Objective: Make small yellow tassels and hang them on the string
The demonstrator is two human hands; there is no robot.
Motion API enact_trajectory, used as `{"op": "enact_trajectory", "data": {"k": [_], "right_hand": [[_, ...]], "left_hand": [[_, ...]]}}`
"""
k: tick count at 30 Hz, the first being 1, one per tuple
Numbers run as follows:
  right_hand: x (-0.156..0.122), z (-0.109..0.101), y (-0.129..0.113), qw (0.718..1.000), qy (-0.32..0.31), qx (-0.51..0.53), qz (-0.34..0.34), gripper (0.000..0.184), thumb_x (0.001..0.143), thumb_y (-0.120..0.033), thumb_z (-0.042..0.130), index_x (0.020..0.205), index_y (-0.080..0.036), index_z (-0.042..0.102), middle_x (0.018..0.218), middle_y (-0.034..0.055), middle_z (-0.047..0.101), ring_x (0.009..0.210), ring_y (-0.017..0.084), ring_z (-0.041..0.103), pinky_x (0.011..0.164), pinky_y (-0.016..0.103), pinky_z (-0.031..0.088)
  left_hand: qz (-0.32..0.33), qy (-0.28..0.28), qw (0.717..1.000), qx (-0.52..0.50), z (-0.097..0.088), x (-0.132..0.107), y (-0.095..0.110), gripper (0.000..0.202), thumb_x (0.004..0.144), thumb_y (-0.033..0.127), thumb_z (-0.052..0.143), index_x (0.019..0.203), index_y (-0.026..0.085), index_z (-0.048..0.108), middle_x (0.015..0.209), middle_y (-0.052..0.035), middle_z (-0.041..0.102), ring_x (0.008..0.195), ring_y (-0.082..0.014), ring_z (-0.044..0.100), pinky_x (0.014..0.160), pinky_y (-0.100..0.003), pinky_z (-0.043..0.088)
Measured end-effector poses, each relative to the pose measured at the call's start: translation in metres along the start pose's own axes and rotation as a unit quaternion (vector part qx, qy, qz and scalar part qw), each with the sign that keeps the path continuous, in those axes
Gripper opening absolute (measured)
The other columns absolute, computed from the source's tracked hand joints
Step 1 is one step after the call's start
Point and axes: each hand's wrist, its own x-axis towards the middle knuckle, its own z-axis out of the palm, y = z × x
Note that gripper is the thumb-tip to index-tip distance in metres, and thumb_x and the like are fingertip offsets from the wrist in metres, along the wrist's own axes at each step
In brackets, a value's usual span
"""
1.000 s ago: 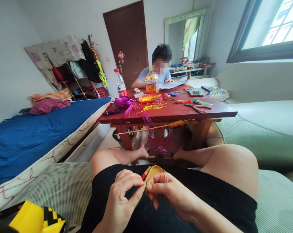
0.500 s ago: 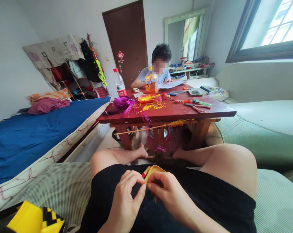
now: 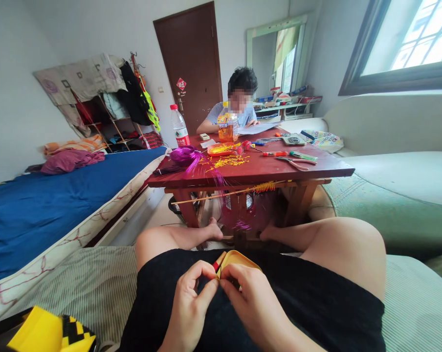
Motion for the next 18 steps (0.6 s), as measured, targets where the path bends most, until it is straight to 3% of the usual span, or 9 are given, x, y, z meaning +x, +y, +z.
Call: {"op": "enact_trajectory", "data": {"k": [3, 7, 14, 16, 18], "right_hand": [[0.0, -0.002, 0.002, 0.997, 0.003, -0.07, -0.012, 0.015, 0.079, -0.021, 0.046, 0.064, -0.018, 0.05, 0.06, -0.0017, 0.048, 0.056, 0.013, 0.04, 0.053, 0.024, 0.031], [0.002, -0.005, 0.006, 0.999, -0.018, -0.05, 0.002, 0.015, 0.078, -0.019, 0.046, 0.063, -0.018, 0.05, 0.059, -0.0021, 0.049, 0.057, 0.013, 0.042, 0.052, 0.022, 0.032], [0.0, -0.004, 0.007, 0.985, -0.016, -0.164, -0.047, 0.015, 0.077, -0.01, 0.047, 0.065, -0.017, 0.053, 0.063, -0.0006, 0.057, 0.057, 0.013, 0.049, 0.055, 0.022, 0.034], [0.0, -0.004, 0.008, 0.982, -0.012, -0.179, -0.057, 0.016, 0.078, -0.01, 0.047, 0.066, -0.017, 0.053, 0.063, -0.0005, 0.058, 0.057, 0.013, 0.051, 0.055, 0.022, 0.035], [0.0, -0.005, 0.008, 0.981, -0.007, -0.185, -0.055, 0.016, 0.079, -0.011, 0.046, 0.067, -0.018, 0.053, 0.062, -0.0009, 0.058, 0.056, 0.013, 0.051, 0.054, 0.022, 0.036]], "left_hand": [[-0.001, -0.029, 0.999, 0.031, 0.001, 0.002, 0.0, 0.015, 0.069, 0.007, 0.047, 0.059, 0.018, 0.046, 0.063, 0.001, 0.052, 0.064, -0.0149, 0.051, 0.061, -0.025, 0.04], [0.046, -0.089, 0.99, 0.097, -0.005, 0.004, 0.004, 0.015, 0.069, 0.005, 0.048, 0.062, 0.017, 0.049, 0.068, -0.0007, 0.055, 0.072, -0.0164, 0.051, 0.068, -0.026, 0.038], [0.014, -0.185, 0.969, 0.161, -0.016, 0.014, 0.009, 0.014, 0.069, 0.005, 0.049, 0.063, 0.016, 0.054, 0.068, -0.0013, 0.057, 0.07, -0.0164, 0.053, 0.063, -0.026, 0.037], [0.001, -0.192, 0.969, 0.153, -0.021, 0.02, 0.01, 0.012, 0.069, 0.008, 0.051, 0.07, 0.017, 0.058, 0.072, -0.0012, 0.06, 0.069, -0.0161, 0.054, 0.063, -0.026, 0.039], [-0.007, -0.158, 0.976, 0.148, -0.028, 0.024, 0.012, 0.015, 0.072, 0.012, 0.052, 0.081, 0.019, 0.061, 0.082, -0.002, 0.062, 0.07, -0.016, 0.055, 0.065, -0.027, 0.041]]}}
